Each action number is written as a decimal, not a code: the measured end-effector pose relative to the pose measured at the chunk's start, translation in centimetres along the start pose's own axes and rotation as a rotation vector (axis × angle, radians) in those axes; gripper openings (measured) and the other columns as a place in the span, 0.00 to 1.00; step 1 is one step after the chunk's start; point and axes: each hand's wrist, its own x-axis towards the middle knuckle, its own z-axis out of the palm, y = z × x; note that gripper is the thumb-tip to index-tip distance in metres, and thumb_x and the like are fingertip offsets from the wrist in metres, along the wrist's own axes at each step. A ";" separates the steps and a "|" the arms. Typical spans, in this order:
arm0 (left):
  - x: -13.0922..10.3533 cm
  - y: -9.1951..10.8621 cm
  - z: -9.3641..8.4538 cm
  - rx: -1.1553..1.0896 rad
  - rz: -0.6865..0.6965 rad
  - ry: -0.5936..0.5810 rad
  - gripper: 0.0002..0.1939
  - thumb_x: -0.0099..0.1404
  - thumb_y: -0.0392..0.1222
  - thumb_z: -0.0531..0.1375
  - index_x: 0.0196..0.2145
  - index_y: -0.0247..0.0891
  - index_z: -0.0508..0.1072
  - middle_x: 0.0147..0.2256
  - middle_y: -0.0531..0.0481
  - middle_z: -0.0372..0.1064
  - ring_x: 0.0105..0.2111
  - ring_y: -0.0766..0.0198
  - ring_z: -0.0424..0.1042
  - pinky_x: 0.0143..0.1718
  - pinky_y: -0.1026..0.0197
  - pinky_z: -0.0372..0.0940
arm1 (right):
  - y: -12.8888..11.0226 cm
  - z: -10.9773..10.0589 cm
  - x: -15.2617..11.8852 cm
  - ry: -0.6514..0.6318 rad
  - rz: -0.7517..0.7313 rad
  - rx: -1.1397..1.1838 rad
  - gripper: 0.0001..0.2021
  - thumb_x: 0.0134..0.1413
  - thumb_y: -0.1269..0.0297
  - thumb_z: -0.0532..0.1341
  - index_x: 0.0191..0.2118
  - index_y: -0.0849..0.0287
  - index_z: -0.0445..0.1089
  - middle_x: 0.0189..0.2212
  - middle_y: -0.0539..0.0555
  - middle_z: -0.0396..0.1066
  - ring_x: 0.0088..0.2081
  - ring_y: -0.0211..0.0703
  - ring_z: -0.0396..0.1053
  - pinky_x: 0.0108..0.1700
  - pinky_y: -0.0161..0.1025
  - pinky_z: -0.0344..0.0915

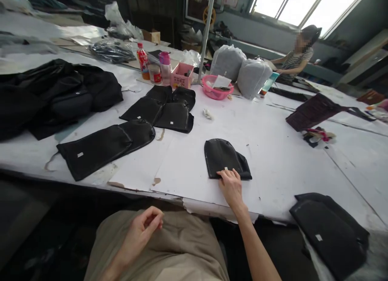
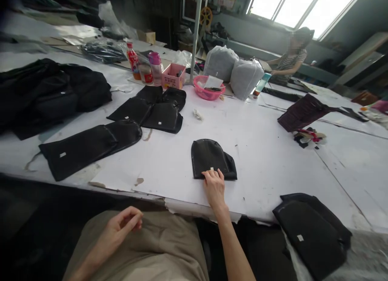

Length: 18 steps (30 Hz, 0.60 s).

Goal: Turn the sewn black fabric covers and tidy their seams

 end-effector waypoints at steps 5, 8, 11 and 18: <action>0.3 1.9 1.9 -0.065 0.006 -0.129 0.12 0.65 0.51 0.61 0.35 0.39 0.74 0.29 0.50 0.71 0.31 0.62 0.72 0.36 0.62 0.67 | -2.1 -1.0 1.2 0.274 -0.084 0.184 0.09 0.57 0.75 0.56 0.37 0.56 0.72 0.33 0.51 0.74 0.37 0.44 0.71 0.61 0.52 0.58; 0.9 3.5 3.4 -0.266 0.000 -0.179 0.22 0.62 0.50 0.64 0.51 0.40 0.70 0.42 0.44 0.75 0.40 0.57 0.76 0.42 0.59 0.69 | -7.1 -1.7 0.5 0.314 -0.143 0.376 0.09 0.57 0.75 0.57 0.39 0.56 0.70 0.34 0.53 0.73 0.39 0.45 0.70 0.59 0.50 0.62; 1.7 4.6 4.2 -0.512 0.001 -0.061 0.31 0.59 0.54 0.66 0.57 0.39 0.67 0.50 0.39 0.72 0.47 0.52 0.74 0.45 0.56 0.71 | -12.4 -2.3 -1.3 0.136 -0.251 0.559 0.08 0.58 0.74 0.58 0.40 0.56 0.70 0.35 0.54 0.73 0.40 0.46 0.70 0.57 0.50 0.64; 1.5 3.9 2.1 -0.756 -0.129 0.269 0.20 0.57 0.45 0.68 0.47 0.36 0.76 0.43 0.44 0.78 0.44 0.55 0.76 0.45 0.58 0.70 | -11.6 -2.1 -0.9 -0.075 -0.044 0.821 0.08 0.61 0.65 0.60 0.45 0.54 0.72 0.44 0.56 0.72 0.48 0.47 0.70 0.51 0.45 0.68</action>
